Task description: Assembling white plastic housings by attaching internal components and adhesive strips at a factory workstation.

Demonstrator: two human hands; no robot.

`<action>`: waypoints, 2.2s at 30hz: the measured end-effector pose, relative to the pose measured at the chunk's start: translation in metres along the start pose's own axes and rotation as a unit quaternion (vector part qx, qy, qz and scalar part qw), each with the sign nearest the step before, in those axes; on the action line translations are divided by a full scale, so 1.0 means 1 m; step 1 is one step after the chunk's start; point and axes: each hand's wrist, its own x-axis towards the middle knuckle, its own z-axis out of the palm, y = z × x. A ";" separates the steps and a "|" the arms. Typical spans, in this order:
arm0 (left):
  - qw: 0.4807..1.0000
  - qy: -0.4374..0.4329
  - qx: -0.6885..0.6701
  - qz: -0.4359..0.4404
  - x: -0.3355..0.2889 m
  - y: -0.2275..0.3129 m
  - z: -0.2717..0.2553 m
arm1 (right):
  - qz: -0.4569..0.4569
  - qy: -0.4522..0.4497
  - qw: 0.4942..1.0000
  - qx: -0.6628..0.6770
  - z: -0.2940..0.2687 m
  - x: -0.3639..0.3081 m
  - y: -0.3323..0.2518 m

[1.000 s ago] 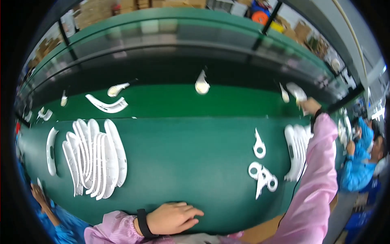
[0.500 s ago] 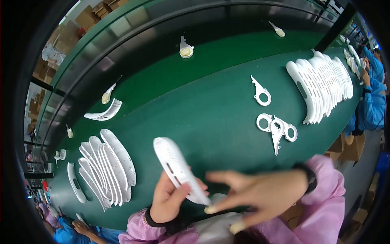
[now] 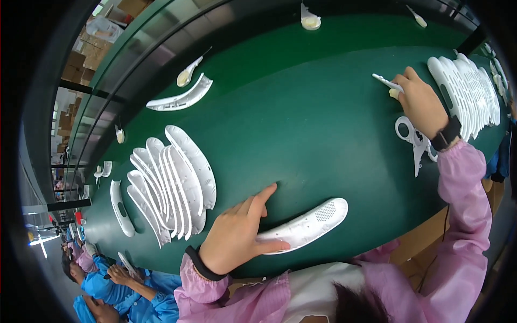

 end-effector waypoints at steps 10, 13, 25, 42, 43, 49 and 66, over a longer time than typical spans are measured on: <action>0.998 -0.006 0.023 0.064 -0.013 0.011 0.008 | -0.130 -0.152 0.932 0.301 -0.042 -0.052 -0.115; 1.000 -0.009 -0.009 0.020 -0.008 -0.002 0.006 | -0.172 -0.195 0.930 0.259 -0.043 -0.069 -0.129; 0.997 0.070 -0.005 0.042 -0.008 -0.019 0.016 | -0.181 -0.014 0.959 0.216 -0.024 -0.081 -0.162; 0.996 0.068 -0.054 -0.004 -0.006 -0.020 0.019 | -0.097 -0.063 0.969 0.219 -0.001 -0.086 -0.197; 0.993 0.094 -0.068 -0.005 -0.006 -0.020 0.019 | -0.052 -0.127 0.962 0.236 -0.010 -0.084 -0.200; 0.997 0.063 -0.003 0.052 0.000 -0.009 0.016 | -0.094 -0.193 0.931 0.297 -0.015 -0.076 -0.188; 0.996 0.090 0.001 0.010 0.005 0.002 0.012 | -0.129 -0.057 0.965 0.220 -0.009 -0.097 -0.171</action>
